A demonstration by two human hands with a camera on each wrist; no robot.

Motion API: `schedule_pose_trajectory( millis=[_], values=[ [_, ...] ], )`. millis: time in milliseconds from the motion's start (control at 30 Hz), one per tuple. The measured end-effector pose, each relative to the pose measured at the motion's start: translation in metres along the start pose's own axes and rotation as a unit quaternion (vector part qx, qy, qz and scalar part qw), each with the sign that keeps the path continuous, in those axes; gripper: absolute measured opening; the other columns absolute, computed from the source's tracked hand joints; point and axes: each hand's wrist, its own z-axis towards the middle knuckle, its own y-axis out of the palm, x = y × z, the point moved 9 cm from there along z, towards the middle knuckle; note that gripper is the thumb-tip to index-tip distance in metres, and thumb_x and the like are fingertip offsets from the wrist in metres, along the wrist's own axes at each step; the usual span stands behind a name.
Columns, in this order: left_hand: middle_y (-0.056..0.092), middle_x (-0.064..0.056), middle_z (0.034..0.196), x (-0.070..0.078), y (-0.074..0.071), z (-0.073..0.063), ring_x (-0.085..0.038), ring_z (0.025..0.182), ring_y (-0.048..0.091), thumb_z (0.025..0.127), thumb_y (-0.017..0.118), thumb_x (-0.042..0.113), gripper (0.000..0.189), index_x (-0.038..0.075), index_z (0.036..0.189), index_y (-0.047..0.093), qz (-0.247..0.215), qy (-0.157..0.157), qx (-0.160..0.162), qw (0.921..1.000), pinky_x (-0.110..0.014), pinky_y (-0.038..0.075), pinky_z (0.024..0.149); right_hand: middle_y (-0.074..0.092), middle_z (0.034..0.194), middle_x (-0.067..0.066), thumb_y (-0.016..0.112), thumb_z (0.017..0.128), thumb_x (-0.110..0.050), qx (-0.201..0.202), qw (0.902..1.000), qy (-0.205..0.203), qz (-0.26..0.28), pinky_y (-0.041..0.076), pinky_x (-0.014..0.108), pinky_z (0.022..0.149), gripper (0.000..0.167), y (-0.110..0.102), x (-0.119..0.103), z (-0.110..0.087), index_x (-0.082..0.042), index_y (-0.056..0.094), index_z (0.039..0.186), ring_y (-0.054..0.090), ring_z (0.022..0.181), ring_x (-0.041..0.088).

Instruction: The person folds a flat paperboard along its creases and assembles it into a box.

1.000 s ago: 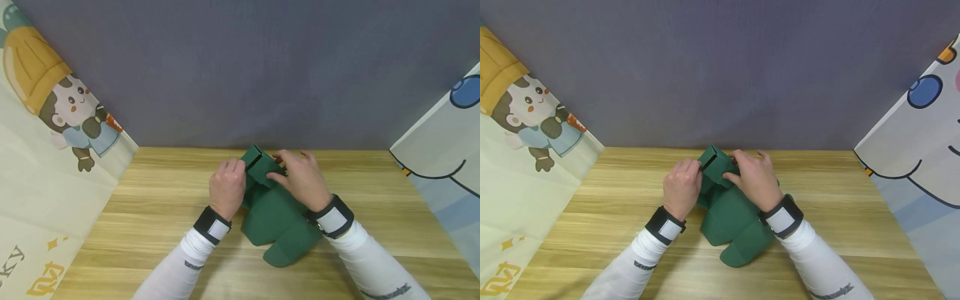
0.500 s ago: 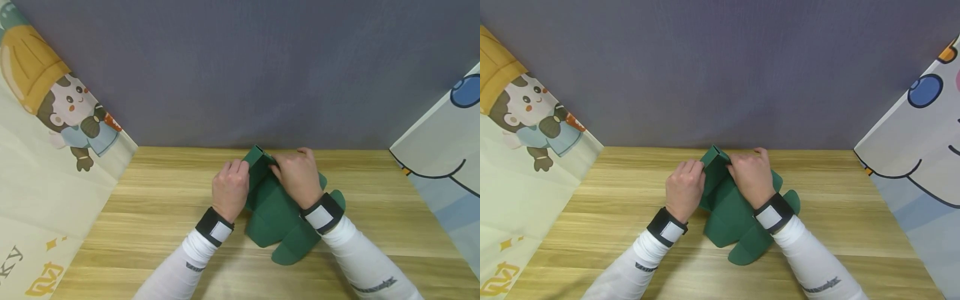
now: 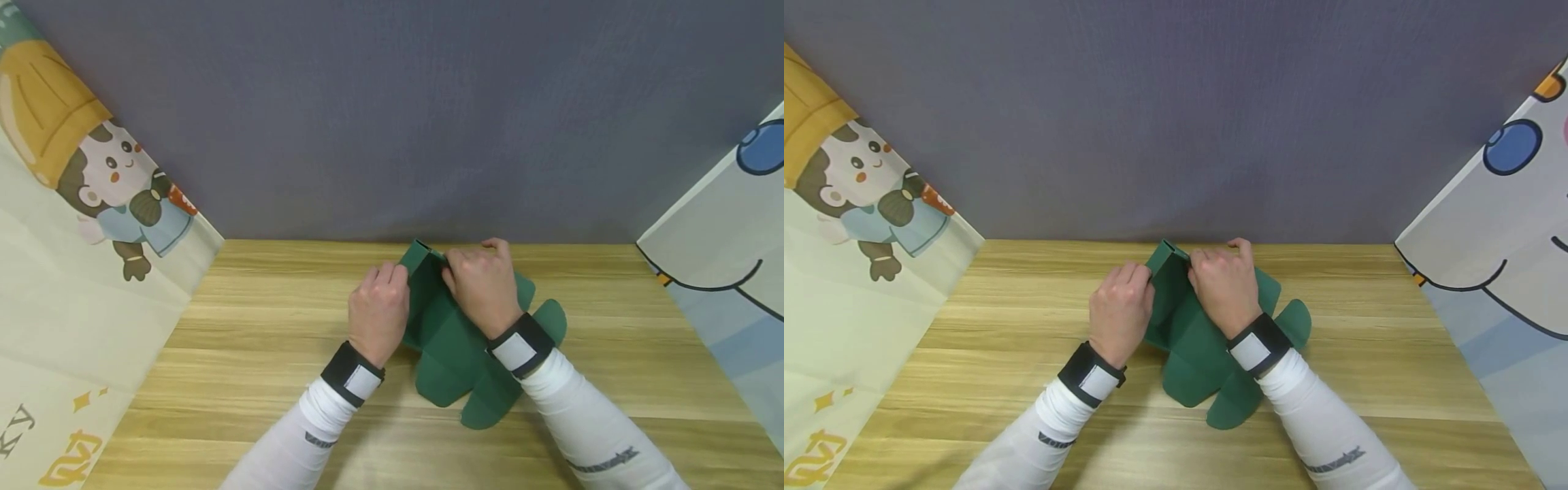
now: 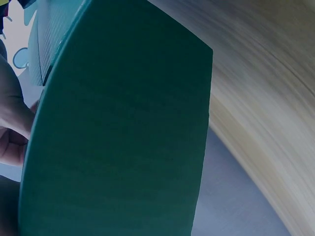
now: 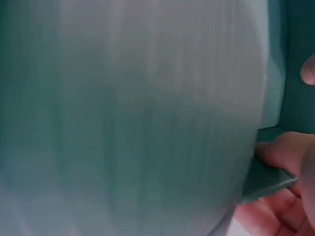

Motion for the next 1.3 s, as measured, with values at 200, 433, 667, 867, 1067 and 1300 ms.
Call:
schedule_pose_trajectory(
  millis=[200, 433, 667, 867, 1067, 1300],
  values=[
    [0.063, -0.003, 0.078, 0.002, -0.001, -0.001, -0.018, 0.063, 0.059, 0.083, 0.066, 0.006, 0.004, 0.009, 0.084, 0.063, -0.005, -0.004, -0.001, 1.0000, -0.031, 0.053, 0.046, 0.064, 0.063, 0.004, 0.070, 0.080, -0.013, 0.014, 0.9999, -0.005, 0.006, 0.039, 0.049, 0.089, 0.014, -0.002, 0.000, 0.001, -0.011, 0.059, 0.072, 0.062, 0.060, 0.022],
    [0.064, -0.003, 0.078, -0.001, 0.001, -0.002, -0.017, 0.063, 0.060, 0.082, 0.067, 0.007, 0.005, 0.009, 0.084, 0.062, -0.017, -0.016, -0.012, 0.9996, -0.030, 0.052, 0.045, 0.066, 0.065, 0.003, 0.069, 0.080, -0.013, 0.015, 0.9998, -0.012, 0.010, 0.039, 0.049, 0.090, 0.016, -0.002, -0.001, 0.002, -0.012, 0.057, 0.070, 0.063, 0.061, 0.022],
    [0.065, -0.003, 0.085, -0.006, 0.002, 0.003, -0.019, 0.070, 0.062, 0.080, 0.071, 0.016, 0.018, 0.010, 0.093, 0.061, -0.034, -0.045, -0.042, 0.9975, -0.032, 0.051, 0.048, 0.071, 0.074, 0.004, 0.072, 0.080, -0.014, 0.009, 0.9994, -0.035, 0.002, 0.038, 0.051, 0.094, 0.009, -0.004, -0.004, 0.003, -0.011, 0.064, 0.077, 0.062, 0.067, 0.023],
    [0.064, -0.005, 0.105, 0.010, -0.008, 0.025, -0.024, 0.093, 0.060, 0.081, 0.073, 0.023, 0.036, 0.009, 0.114, 0.063, -0.017, 0.022, -0.054, 0.9982, -0.034, 0.055, 0.074, 0.069, 0.070, 0.005, 0.066, 0.086, -0.007, 0.010, 0.9976, -0.068, -0.012, 0.039, 0.054, 0.093, 0.014, -0.005, -0.014, 0.006, -0.010, 0.065, 0.072, 0.059, 0.066, 0.024],
    [0.058, -0.003, 0.080, 0.024, -0.003, 0.038, -0.021, 0.077, 0.056, 0.089, 0.058, 0.005, 0.010, 0.010, 0.082, 0.064, 0.040, 0.090, -0.101, 0.9901, -0.029, 0.046, 0.061, 0.066, 0.066, 0.006, 0.056, 0.092, -0.002, -0.001, 0.9950, -0.097, -0.023, 0.039, 0.055, 0.092, 0.026, -0.002, -0.028, 0.007, -0.010, 0.066, 0.069, 0.059, 0.066, 0.025],
    [0.057, -0.001, 0.068, 0.024, 0.003, 0.037, -0.018, 0.065, 0.054, 0.087, 0.057, -0.002, 0.022, 0.012, 0.072, 0.062, 0.044, 0.091, -0.117, 0.9879, -0.028, 0.042, 0.056, 0.067, 0.067, 0.005, 0.060, 0.090, -0.002, 0.004, 0.9941, -0.107, -0.014, 0.039, 0.054, 0.094, 0.022, -0.004, -0.033, 0.007, -0.010, 0.065, 0.069, 0.058, 0.065, 0.023]
  ],
)
